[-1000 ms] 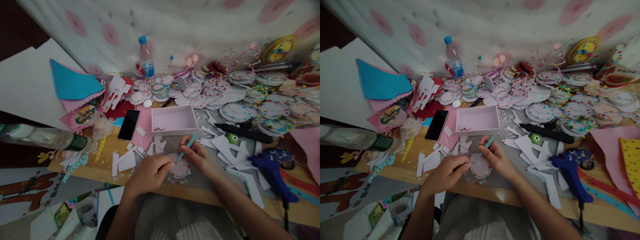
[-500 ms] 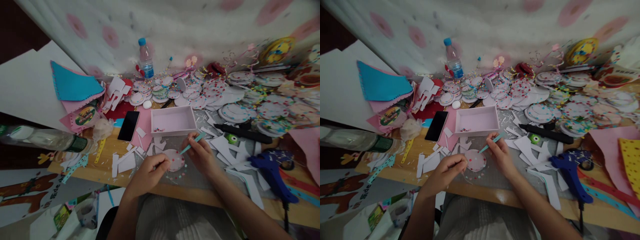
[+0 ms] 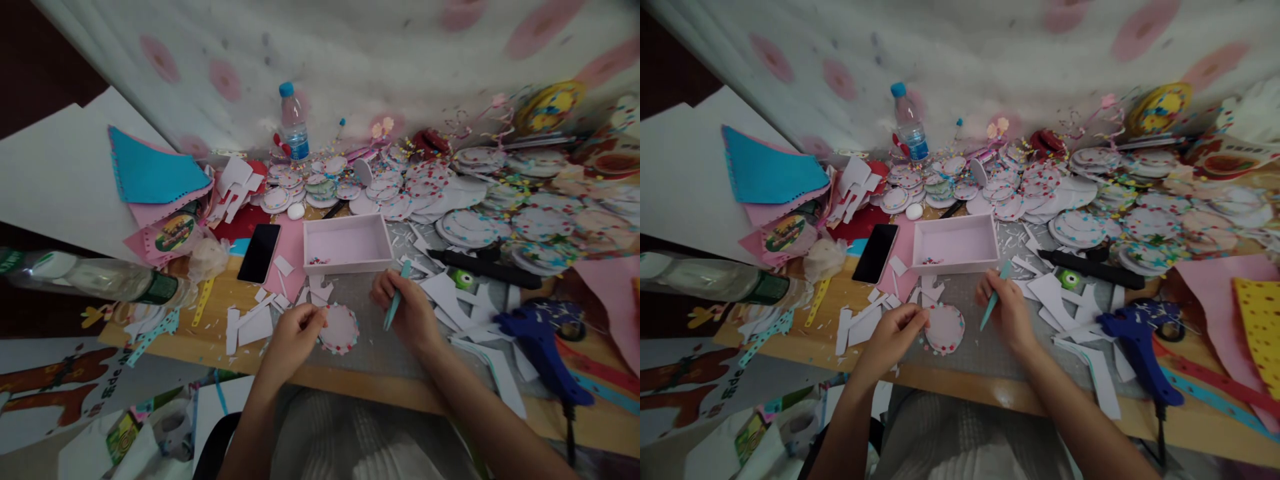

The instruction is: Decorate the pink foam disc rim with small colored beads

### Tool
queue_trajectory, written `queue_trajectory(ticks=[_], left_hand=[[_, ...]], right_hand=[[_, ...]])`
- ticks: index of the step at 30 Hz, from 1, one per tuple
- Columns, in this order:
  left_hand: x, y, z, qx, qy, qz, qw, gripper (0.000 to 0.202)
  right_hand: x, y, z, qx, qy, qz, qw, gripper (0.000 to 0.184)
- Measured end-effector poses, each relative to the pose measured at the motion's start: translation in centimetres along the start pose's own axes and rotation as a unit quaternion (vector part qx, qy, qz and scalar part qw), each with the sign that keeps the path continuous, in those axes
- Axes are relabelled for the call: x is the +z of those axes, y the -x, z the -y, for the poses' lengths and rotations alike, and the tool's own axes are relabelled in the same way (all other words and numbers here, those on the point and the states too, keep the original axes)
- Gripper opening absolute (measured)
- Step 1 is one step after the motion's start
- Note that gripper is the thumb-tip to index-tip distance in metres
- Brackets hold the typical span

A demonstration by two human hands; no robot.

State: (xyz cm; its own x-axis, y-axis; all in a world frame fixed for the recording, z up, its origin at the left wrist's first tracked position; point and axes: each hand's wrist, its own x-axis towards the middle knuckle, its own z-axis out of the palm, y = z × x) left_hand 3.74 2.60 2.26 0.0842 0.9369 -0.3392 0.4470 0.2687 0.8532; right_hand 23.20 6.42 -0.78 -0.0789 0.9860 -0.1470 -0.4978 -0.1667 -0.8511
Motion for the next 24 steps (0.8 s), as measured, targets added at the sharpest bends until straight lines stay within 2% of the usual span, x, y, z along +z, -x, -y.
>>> queue_trajectory(ticks=[3,6,8,10,13,17,21,24], left_hand=[[-0.3,0.3,0.2,0.008,-0.022,-0.013,1.0,0.032],[-0.6,0.6,0.2,0.013,-0.029,-0.02,0.999,0.032],[-0.6,0.8,0.3,0.016,-0.018,-0.021,0.999,0.03],[-0.6,1.0,0.5,0.022,-0.007,-0.022,0.999,0.026],[-0.3,1.1,0.9,0.027,0.017,-0.023,0.999,0.023],[0.0,1.3,1.5,0.025,0.046,-0.015,0.999,0.022],[0.2,1.4,2.0,0.025,0.061,-0.017,0.998,0.022],[0.3,1.4,2.3,0.02,0.088,-0.014,0.996,0.023]], right_hand=[[-0.1,0.4,0.4,-0.017,0.038,0.006,0.999,0.036],[-0.4,1.1,0.7,-0.005,0.135,-0.011,0.991,0.03],[-0.4,1.6,0.8,-0.015,0.247,-0.017,0.969,0.026],[-0.4,2.1,0.6,-0.045,0.351,-0.014,0.935,0.021],[-0.2,2.6,-0.4,-0.076,0.437,-0.004,0.896,0.017],[-0.3,2.9,-1.7,-0.091,0.483,0.002,0.871,0.014],[-0.3,3.1,-2.2,-0.1,0.478,0.021,0.872,0.01],[0.0,3.2,-2.3,-0.079,0.48,0.027,0.873,0.014]])
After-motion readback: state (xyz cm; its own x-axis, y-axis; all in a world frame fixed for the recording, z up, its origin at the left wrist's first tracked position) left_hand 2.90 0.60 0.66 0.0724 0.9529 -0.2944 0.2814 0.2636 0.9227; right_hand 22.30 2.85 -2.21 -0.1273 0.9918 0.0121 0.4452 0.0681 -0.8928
